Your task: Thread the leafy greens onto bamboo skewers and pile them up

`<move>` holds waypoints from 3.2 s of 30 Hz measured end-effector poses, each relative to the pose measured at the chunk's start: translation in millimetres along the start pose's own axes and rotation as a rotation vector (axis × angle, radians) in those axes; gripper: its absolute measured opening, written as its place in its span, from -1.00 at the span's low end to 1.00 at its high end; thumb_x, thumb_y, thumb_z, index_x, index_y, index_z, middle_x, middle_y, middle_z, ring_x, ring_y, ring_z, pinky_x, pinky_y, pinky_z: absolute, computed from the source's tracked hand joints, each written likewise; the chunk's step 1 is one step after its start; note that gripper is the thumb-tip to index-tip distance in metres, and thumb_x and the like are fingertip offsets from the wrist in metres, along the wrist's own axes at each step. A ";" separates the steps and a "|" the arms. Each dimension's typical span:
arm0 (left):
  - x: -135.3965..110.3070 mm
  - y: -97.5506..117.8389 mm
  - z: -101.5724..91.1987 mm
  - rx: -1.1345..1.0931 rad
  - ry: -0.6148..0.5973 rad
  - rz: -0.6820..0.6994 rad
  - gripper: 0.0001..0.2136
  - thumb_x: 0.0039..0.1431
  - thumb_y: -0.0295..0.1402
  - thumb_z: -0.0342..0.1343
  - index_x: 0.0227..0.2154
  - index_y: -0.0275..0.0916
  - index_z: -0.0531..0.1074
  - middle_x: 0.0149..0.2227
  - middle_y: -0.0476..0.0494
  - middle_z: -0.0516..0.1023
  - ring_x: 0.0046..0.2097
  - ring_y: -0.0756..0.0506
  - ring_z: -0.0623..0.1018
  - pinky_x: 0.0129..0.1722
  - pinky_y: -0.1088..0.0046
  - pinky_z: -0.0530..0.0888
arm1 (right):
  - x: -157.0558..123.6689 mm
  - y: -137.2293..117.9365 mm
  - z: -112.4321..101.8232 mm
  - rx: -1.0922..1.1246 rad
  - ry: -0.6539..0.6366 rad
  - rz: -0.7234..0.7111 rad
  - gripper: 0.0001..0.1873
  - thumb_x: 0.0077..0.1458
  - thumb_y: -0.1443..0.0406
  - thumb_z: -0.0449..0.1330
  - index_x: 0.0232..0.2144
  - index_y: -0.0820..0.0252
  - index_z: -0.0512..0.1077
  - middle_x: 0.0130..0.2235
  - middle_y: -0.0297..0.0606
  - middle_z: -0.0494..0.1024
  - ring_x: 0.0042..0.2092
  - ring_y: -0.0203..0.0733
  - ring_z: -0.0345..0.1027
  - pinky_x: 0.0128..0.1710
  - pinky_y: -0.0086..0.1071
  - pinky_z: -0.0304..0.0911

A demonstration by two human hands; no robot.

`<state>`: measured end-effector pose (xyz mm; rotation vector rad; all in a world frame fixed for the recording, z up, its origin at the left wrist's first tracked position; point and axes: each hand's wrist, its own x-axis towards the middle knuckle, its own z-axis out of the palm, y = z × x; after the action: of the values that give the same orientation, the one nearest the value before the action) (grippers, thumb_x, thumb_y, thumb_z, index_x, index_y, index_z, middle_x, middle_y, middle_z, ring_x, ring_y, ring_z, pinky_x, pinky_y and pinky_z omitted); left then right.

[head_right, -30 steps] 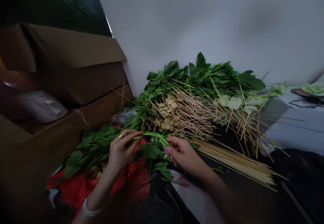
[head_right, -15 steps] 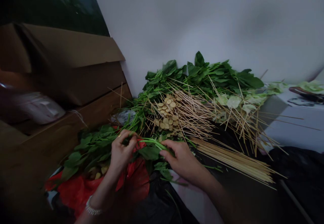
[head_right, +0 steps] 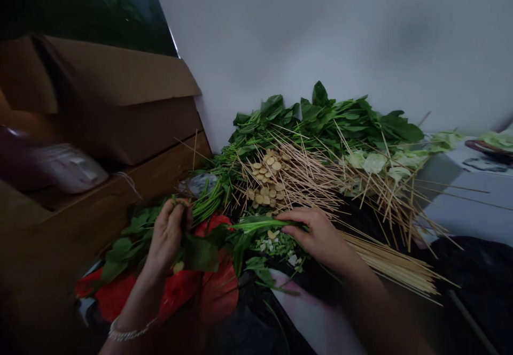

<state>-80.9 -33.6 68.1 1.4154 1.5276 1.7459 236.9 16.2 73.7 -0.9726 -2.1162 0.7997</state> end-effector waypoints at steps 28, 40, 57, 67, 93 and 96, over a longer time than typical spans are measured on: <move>-1.4 -19.2 29.4 0.304 -0.105 0.028 -0.80 0.20 -0.31 -0.08 -0.48 -0.21 0.36 -0.50 0.01 0.41 -0.40 -0.05 0.41 -0.36 0.49 0.31 | -6.1 -2.4 9.6 -0.226 -0.151 -0.125 -0.80 0.20 0.25 0.16 -0.15 0.05 0.54 -0.15 -0.30 0.64 -0.10 -0.14 0.49 -0.06 -0.28 0.27; -24.7 8.2 54.7 0.253 -0.796 0.137 -0.83 0.15 -0.24 0.18 -0.28 -0.22 0.53 -0.28 -0.08 0.56 -0.22 -0.09 0.51 -0.20 0.46 0.37 | -7.4 -17.7 14.3 -0.312 -0.187 -0.171 -0.83 0.22 0.33 0.17 -0.19 0.01 0.54 -0.23 -0.37 0.63 -0.16 -0.18 0.44 0.02 -0.19 0.03; -18.8 1.0 69.6 0.050 -0.607 -0.215 -0.87 -0.08 -0.41 0.07 -0.56 -0.30 0.51 -0.57 0.01 0.43 -0.49 0.01 0.37 -0.47 0.53 0.27 | -5.0 -27.1 22.7 -0.411 -0.097 -0.241 -0.79 0.30 0.26 0.08 -0.15 0.05 0.51 -0.28 -0.32 0.61 -0.19 -0.16 0.40 0.08 -0.12 -0.03; -2.5 -24.0 37.0 -0.198 -0.320 -0.438 -0.79 0.02 -0.20 0.15 -0.50 -0.26 0.46 -0.63 0.09 0.34 -0.58 0.07 0.29 -0.57 0.60 0.21 | -4.9 -6.8 -8.5 -0.315 0.169 -0.065 -0.73 0.27 0.24 0.06 -0.16 0.14 0.54 -0.14 -0.20 0.64 -0.11 -0.08 0.48 -0.08 -0.22 0.25; -24.2 -24.8 44.6 -0.189 -0.601 -0.552 -0.72 0.01 -0.12 0.24 -0.40 -0.29 0.51 -0.63 0.12 0.21 -0.59 0.09 0.17 -0.59 0.59 0.10 | -1.2 2.1 -8.8 -0.263 0.135 0.065 -0.77 0.13 0.24 0.17 -0.16 0.11 0.52 -0.17 -0.24 0.63 -0.15 -0.08 0.50 -0.13 -0.24 0.36; -21.0 -25.3 40.3 -0.084 -0.584 -0.455 -0.74 0.01 -0.15 0.24 -0.44 -0.29 0.50 -0.51 -0.01 0.44 -0.50 0.03 0.36 -0.51 0.57 0.28 | -1.6 5.3 -10.7 -0.259 0.106 0.037 -0.78 0.07 0.28 0.22 -0.18 0.10 0.50 -0.20 -0.26 0.62 -0.19 -0.11 0.49 -0.18 -0.28 0.36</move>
<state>-45.0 -23.9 31.7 1.2573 1.2963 0.9991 248.1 20.4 75.6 -1.1641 -2.1495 0.4873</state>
